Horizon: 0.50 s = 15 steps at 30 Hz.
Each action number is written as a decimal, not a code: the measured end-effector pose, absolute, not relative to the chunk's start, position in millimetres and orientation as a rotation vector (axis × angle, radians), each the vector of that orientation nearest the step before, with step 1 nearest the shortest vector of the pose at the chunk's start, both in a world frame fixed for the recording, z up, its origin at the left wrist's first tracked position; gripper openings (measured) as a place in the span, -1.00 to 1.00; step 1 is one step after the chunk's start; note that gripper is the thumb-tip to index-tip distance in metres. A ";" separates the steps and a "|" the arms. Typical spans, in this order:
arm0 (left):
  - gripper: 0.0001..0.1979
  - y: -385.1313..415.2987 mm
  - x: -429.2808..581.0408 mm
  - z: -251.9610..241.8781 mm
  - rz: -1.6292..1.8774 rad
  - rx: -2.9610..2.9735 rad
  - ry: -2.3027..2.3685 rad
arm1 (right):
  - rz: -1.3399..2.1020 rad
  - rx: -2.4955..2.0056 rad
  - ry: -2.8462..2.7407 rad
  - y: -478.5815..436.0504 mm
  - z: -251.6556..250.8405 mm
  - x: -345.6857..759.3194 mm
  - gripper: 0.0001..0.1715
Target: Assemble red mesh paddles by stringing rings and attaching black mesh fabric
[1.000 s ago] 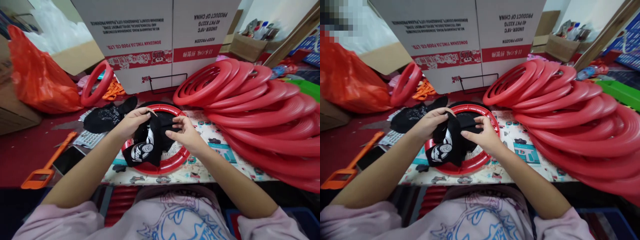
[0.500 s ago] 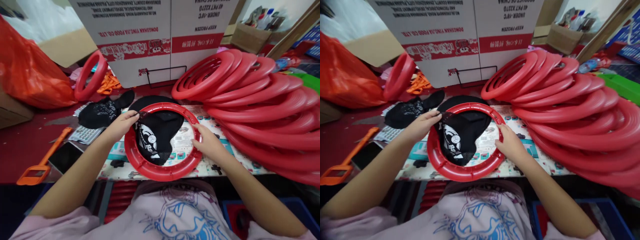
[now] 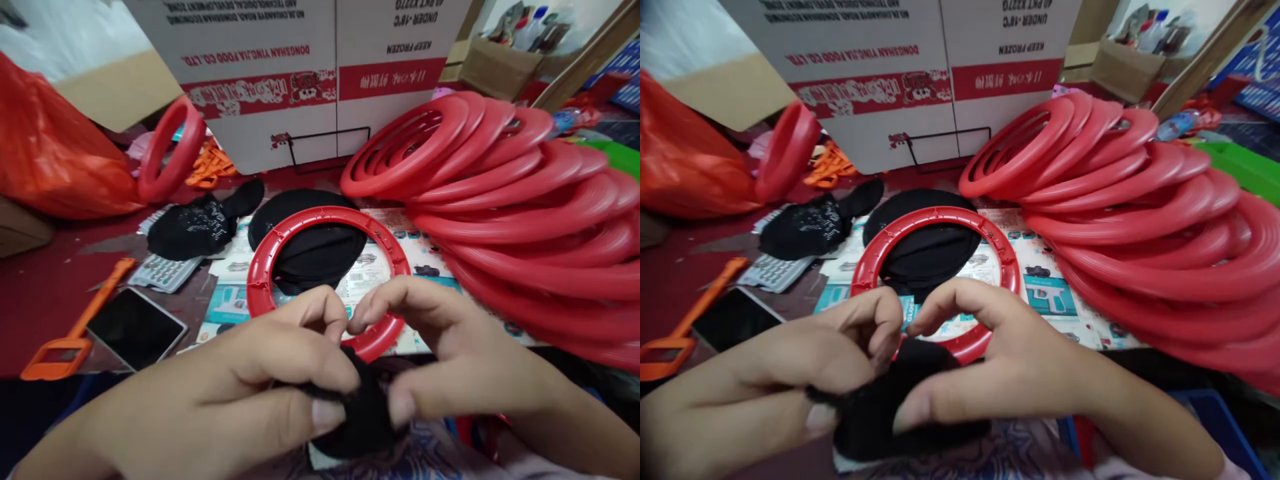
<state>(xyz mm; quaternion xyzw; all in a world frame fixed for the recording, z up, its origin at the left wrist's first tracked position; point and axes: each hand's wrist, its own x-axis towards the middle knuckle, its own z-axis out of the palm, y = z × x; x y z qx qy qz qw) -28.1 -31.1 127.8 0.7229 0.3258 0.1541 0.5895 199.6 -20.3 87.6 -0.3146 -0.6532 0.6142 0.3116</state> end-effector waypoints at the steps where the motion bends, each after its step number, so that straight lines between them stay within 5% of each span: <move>1: -0.80 -34.2 -31.8 128.2 0.349 1.691 0.765 | 1.765 -0.808 -1.673 -20.7 89.0 200.6 -0.47; 4: -0.71 -47.6 -40.6 125.4 0.389 1.744 0.862 | 2.150 -0.660 -1.545 -20.4 86.6 201.3 -0.49; 7: -0.67 -56.8 -42.5 122.1 0.452 1.786 0.986 | 2.161 -0.567 -1.502 -19.7 80.7 197.1 -0.68; 11: -0.90 -34.1 -36.1 115.5 0.553 1.485 1.155 | 1.663 -0.847 -1.646 -1.0 77.8 184.3 -0.78; 15: -0.72 24.2 -37.6 94.9 0.704 1.476 1.311 | 1.096 -0.906 -1.884 51.0 65.6 161.0 -0.80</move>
